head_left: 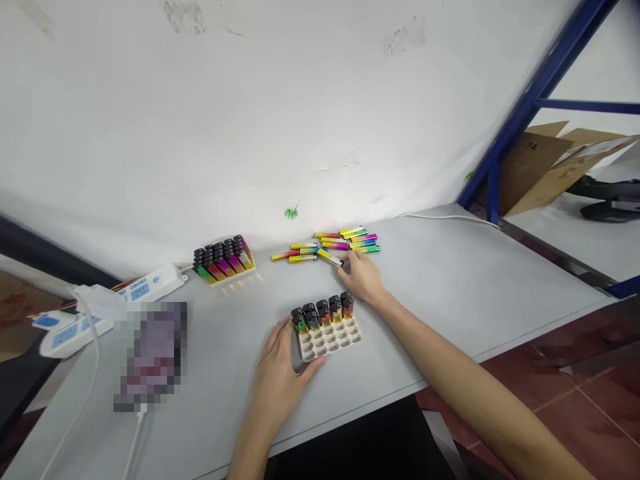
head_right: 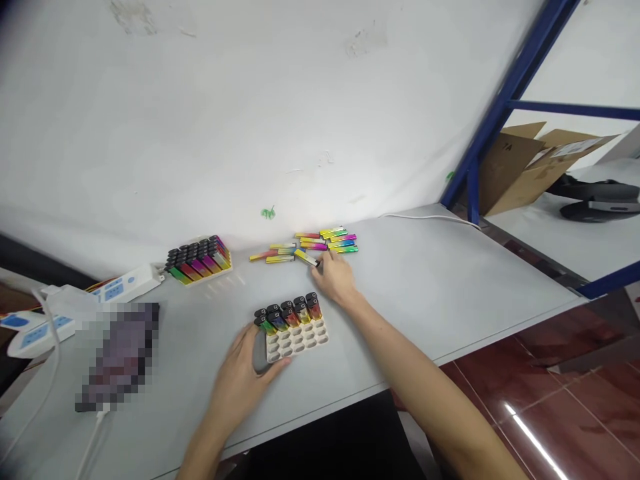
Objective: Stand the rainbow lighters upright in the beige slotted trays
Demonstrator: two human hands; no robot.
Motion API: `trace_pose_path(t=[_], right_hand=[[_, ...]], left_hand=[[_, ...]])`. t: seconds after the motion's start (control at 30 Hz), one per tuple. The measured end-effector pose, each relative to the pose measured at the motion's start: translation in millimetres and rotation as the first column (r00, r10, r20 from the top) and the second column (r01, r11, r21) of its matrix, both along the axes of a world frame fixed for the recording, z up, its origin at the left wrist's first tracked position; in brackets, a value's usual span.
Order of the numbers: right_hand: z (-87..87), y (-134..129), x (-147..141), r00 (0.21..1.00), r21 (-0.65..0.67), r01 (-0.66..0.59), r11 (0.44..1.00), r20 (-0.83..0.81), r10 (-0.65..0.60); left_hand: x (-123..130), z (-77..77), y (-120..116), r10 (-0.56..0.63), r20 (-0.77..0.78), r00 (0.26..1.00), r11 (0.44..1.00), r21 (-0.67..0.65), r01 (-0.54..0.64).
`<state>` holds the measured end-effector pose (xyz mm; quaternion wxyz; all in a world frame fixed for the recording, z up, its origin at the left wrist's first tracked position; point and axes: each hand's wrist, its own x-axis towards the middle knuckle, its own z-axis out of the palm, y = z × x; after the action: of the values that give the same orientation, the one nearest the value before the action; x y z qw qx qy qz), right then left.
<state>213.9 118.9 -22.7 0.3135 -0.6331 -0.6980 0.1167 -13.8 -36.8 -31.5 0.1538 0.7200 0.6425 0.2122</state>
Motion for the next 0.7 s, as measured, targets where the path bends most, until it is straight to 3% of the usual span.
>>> trace_pose_path(t=[0.1, 0.2, 0.3, 0.37, 0.53, 0.7], right_hand=[[-1.9, -7, 15, 0.931, 0.011, 0.031, 0.999, -0.365, -0.025], [-1.1, -15, 26, 0.725, 0.010, 0.021, 1.000, -0.688, -0.009], [2.1, -25, 31, 0.532, -0.032, -0.042, 0.999, -0.847, -0.004], [4.6, -30, 32, 0.508, -0.059, -0.056, 0.997, -0.861, -0.022], [6.2, -33, 32, 0.543, -0.070, -0.053, 0.996, -0.839, -0.030], [6.2, -33, 29, 0.464, -0.078, -0.114, 0.990, -0.886, -0.016]], left_hand=[[0, -0.2, 0, -0.004, 0.017, 1.000, 1.000, 0.023, 0.004], [-2, -3.2, 1, -0.015, 0.018, 1.000, 0.998, 0.068, 0.013], [-5, -8.3, 2, -0.022, 0.013, 1.000, 0.996, 0.090, 0.021], [-5, -10.0, 2, -0.022, 0.010, 1.000, 0.995, 0.094, 0.021], [-3, -5.1, 3, -0.007, -0.008, 1.000, 0.998, 0.056, 0.008], [-1, -1.4, 2, -0.022, -0.022, 1.000, 0.999, 0.029, 0.023]])
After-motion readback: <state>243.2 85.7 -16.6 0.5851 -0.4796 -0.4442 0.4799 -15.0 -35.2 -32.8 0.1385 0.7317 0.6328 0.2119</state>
